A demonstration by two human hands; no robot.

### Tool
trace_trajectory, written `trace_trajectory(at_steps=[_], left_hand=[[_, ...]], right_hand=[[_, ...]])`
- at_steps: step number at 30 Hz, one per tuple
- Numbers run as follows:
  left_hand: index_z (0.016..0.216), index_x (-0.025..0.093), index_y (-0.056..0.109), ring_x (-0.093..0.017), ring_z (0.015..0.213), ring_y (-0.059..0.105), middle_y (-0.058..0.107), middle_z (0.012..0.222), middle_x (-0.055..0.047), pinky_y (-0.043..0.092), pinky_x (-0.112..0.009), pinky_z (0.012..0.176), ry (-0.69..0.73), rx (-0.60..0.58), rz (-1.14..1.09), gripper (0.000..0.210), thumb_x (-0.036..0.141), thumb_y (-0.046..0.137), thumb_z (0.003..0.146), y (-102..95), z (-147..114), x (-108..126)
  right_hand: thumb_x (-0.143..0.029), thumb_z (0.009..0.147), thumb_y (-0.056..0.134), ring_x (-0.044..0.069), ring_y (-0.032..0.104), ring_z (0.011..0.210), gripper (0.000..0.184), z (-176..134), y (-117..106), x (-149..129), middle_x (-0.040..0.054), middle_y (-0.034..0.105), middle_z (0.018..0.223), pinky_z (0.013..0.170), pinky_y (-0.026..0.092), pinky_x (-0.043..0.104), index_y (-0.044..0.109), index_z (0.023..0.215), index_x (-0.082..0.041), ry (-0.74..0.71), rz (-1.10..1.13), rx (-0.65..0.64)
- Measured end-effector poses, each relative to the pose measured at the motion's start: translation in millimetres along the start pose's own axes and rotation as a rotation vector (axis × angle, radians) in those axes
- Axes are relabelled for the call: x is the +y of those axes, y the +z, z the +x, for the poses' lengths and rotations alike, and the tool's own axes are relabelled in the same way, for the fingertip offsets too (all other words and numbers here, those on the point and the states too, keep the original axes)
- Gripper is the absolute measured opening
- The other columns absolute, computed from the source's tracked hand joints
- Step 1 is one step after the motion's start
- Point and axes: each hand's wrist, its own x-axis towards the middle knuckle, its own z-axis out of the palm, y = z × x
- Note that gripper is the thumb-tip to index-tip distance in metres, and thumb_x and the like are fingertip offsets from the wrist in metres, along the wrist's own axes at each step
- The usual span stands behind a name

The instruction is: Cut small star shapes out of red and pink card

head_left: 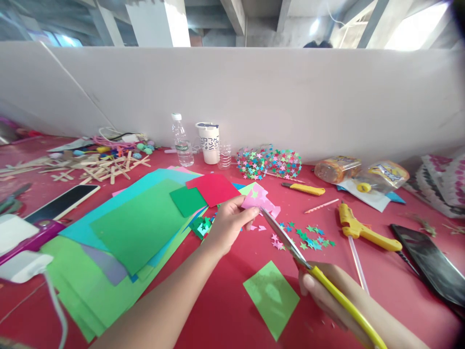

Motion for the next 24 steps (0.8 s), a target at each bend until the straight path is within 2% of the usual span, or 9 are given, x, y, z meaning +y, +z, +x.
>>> trace_trajectory(at_steps=[3,6,9,14,19,24], left_hand=[[0.073,0.017,0.064,-0.008,0.05,0.043,0.051,0.057,0.005,0.033,-0.024,0.051,0.004,-0.003,0.001,0.015,0.032,0.069,0.078,-0.2,0,0],[0.072,0.017,0.064,-0.008,0.049,0.042,0.051,0.056,0.005,0.033,-0.024,0.051,0.001,-0.006,-0.001,0.016,0.031,0.069,0.078,-0.3,0,-1],[0.071,0.018,0.064,-0.008,0.048,0.042,0.051,0.055,0.005,0.033,-0.024,0.051,-0.005,-0.009,-0.011,0.016,0.031,0.069,0.077,-0.2,0,0],[0.069,0.018,0.063,-0.008,0.048,0.04,0.05,0.053,0.006,0.033,-0.025,0.052,-0.004,-0.001,-0.016,0.017,0.031,0.069,0.076,0.6,0,1],[0.069,0.018,0.062,-0.008,0.048,0.039,0.049,0.053,0.006,0.032,-0.025,0.052,-0.004,-0.008,-0.013,0.017,0.032,0.069,0.076,-0.1,1,1],[0.068,0.018,0.061,-0.008,0.049,0.039,0.048,0.053,0.006,0.031,-0.024,0.052,0.008,-0.02,-0.013,0.018,0.03,0.068,0.079,-1.4,1,-1]], right_hand=[[-0.097,0.072,0.035,0.008,0.029,0.041,0.074,-2,1,-6,-0.0097,0.032,0.052,0.039,0.023,0.022,0.044,0.07,-0.023,0.044,0.011,0.029],[-0.1,0.068,0.034,0.009,0.031,0.041,0.077,-4,2,-12,-0.0092,0.036,0.052,0.039,0.027,0.022,0.046,0.07,-0.023,0.048,0.032,0.058],[-0.1,0.068,0.034,0.009,0.031,0.04,0.077,-6,3,-14,-0.0093,0.037,0.051,0.041,0.031,0.023,0.046,0.069,-0.024,0.033,0.042,0.068],[-0.096,0.073,0.04,0.01,0.036,0.04,0.073,-5,3,-10,-0.0077,0.041,0.049,0.039,0.026,0.022,0.047,0.07,-0.024,0.071,0.036,0.073],[-0.089,0.076,0.049,0.009,0.034,0.038,0.067,-4,1,-11,-0.009,0.039,0.046,0.038,0.028,0.021,0.049,0.068,-0.023,0.092,0.041,0.071],[-0.093,0.075,0.041,0.007,0.029,0.034,0.07,-2,2,-11,-0.0107,0.034,0.04,0.037,0.025,0.02,0.043,0.067,-0.024,0.104,-0.01,0.054]])
